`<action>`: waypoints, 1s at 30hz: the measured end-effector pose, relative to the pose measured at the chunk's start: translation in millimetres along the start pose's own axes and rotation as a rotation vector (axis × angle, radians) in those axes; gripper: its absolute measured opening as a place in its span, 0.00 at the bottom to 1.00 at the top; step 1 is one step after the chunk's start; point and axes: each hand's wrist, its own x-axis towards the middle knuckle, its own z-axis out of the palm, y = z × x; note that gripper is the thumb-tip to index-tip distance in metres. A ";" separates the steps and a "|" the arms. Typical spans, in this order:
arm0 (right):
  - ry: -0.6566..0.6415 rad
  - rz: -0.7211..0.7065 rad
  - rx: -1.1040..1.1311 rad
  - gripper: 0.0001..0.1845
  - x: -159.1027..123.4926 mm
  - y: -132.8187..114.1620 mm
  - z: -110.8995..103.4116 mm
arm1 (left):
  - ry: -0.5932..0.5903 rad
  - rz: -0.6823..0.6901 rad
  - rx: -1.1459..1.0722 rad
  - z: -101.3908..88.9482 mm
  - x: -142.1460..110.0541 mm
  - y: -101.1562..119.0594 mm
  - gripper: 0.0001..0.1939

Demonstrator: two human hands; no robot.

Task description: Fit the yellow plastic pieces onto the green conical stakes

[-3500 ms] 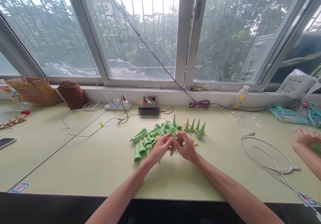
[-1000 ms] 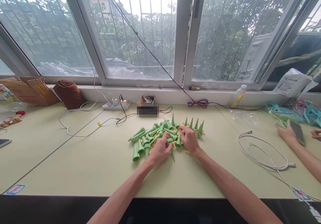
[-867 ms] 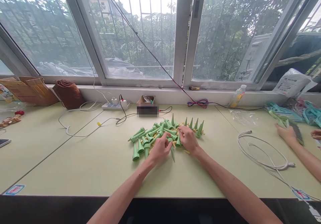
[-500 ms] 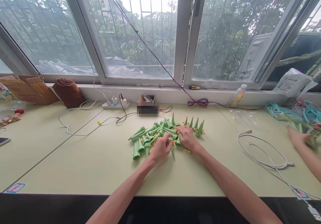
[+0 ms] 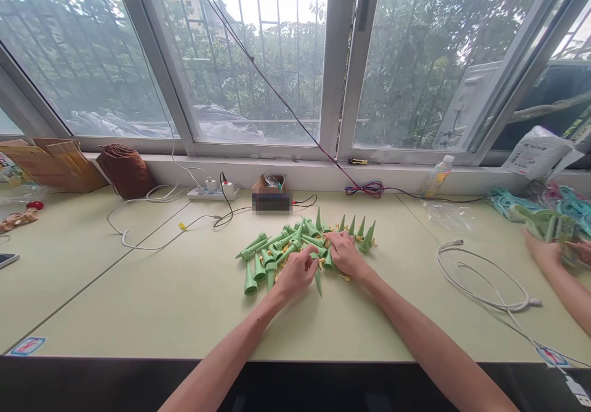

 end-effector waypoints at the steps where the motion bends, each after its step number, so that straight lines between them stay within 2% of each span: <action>1: -0.005 0.001 -0.002 0.25 0.0 0.3 0.3 | 0.000 0.002 -0.003 0.0 0.0 -0.1 0.09; 7: 0.014 0.007 0.005 0.24 0.9 3.2 4.3 | 0.002 0.023 0.009 0.9 -0.2 -2.2 0.09; 12: 0.156 -0.063 0.051 0.14 1.2 1.2 -0.3 | -0.020 0.078 0.079 2.9 -1.4 -5.5 0.07; 15: 0.241 -0.118 0.091 0.11 0.9 -1.2 -4.7 | -0.043 0.165 0.154 6.0 -5.3 -4.2 0.07; 21: 0.356 -0.113 0.138 0.14 1.6 -2.1 -4.7 | -0.187 0.459 0.415 16.3 -17.3 9.5 0.11; 25: 0.382 -0.125 0.131 0.14 2.6 -0.9 -3.3 | -0.290 0.494 0.511 19.2 -18.7 16.4 0.08; 30: 0.384 -0.141 0.124 0.14 2.3 -0.9 -2.5 | -0.327 0.480 0.536 21.0 -16.8 18.0 0.11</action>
